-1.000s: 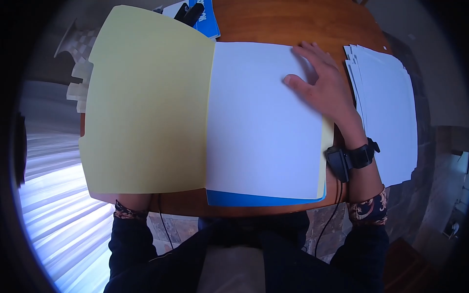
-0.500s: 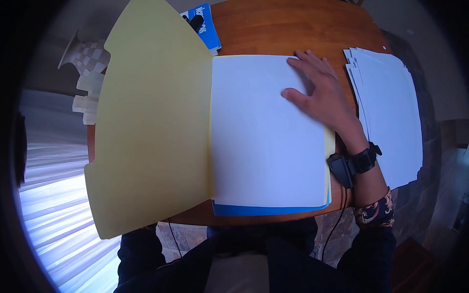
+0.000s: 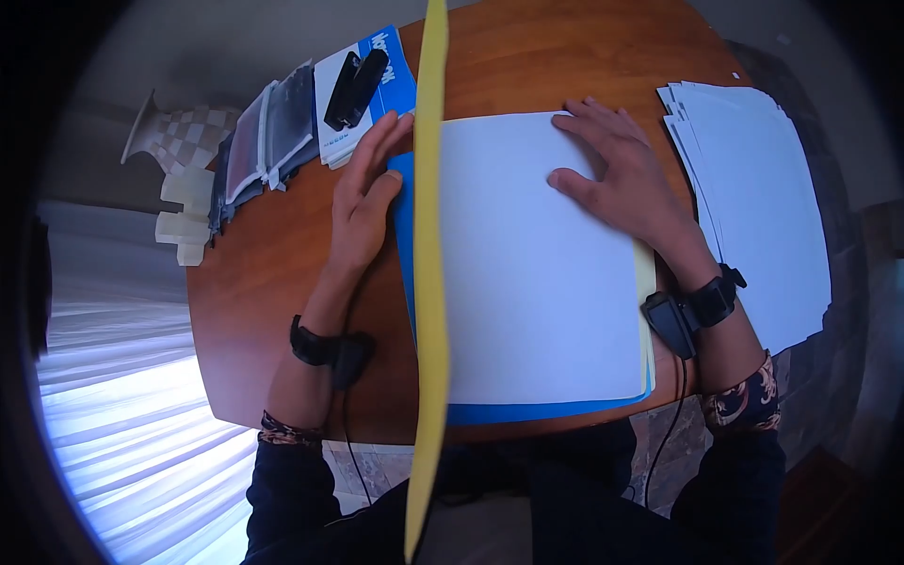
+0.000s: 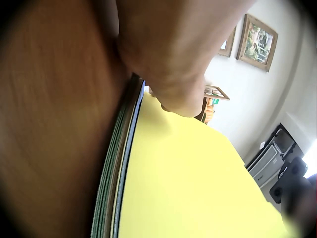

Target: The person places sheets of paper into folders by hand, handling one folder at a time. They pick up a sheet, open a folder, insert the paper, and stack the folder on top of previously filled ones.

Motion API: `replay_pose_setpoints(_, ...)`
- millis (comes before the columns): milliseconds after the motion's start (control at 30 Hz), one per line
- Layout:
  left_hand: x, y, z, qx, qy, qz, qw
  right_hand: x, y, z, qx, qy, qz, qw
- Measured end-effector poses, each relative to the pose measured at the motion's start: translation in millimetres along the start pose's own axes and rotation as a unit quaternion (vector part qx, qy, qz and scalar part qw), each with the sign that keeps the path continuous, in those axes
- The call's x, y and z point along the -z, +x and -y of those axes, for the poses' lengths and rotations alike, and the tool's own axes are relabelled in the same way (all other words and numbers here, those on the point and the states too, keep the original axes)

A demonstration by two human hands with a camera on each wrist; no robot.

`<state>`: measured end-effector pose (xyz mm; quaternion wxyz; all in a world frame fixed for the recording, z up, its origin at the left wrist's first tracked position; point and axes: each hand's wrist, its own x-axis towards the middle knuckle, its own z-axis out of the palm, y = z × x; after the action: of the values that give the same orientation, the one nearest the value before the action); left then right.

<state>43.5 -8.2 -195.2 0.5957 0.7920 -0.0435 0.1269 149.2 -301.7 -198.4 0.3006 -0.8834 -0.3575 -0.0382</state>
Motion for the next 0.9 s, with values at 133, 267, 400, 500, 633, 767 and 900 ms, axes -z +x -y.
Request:
replay_pose_setpoints(133, -3.4, 5.9, 2.7, -0.01, 0.021, 0.016, 1.0, 26.6, -5.3, 31.2, -0.058, 0.094, 0.038, 0.993)
replay_pose_setpoints(267, -5.3, 9.8, 7.3, -0.007, 0.025, 0.013, 1.0, 19.5, -23.0, 18.3, -0.119, 0.131, 0.025, 0.984)
replay_pose_setpoints(400, -4.4, 10.3, 6.3, -0.002, 0.041, 0.021, 0.999, 13.0, -21.8, 4.4, -0.094, 0.12, 0.004, 0.988)
replay_pose_setpoints(500, -5.3, 10.6, 9.6, -0.007, 0.066, -0.003, 0.998, 8.1, -18.1, -3.4, -0.08, 0.12, -0.005, 0.989)
replay_pose_setpoints(633, -9.1, 7.0, 24.4, -0.024, 0.064, -0.082, 0.994, -5.2, -16.1, -22.5, -0.059, 0.126, -0.014, 0.99)
replay_pose_setpoints(767, -6.3, 7.5, 25.8, -0.01, 0.085, -0.114, 0.99, -3.9, -10.4, -25.8, -0.032, 0.107, -0.026, 0.993)
replay_pose_setpoints(900, -5.3, 5.6, 19.8, 0.012, 0.106, -0.129, 0.986, -0.6, -3.4, -18.4, -0.024, 0.096, -0.048, 0.994)
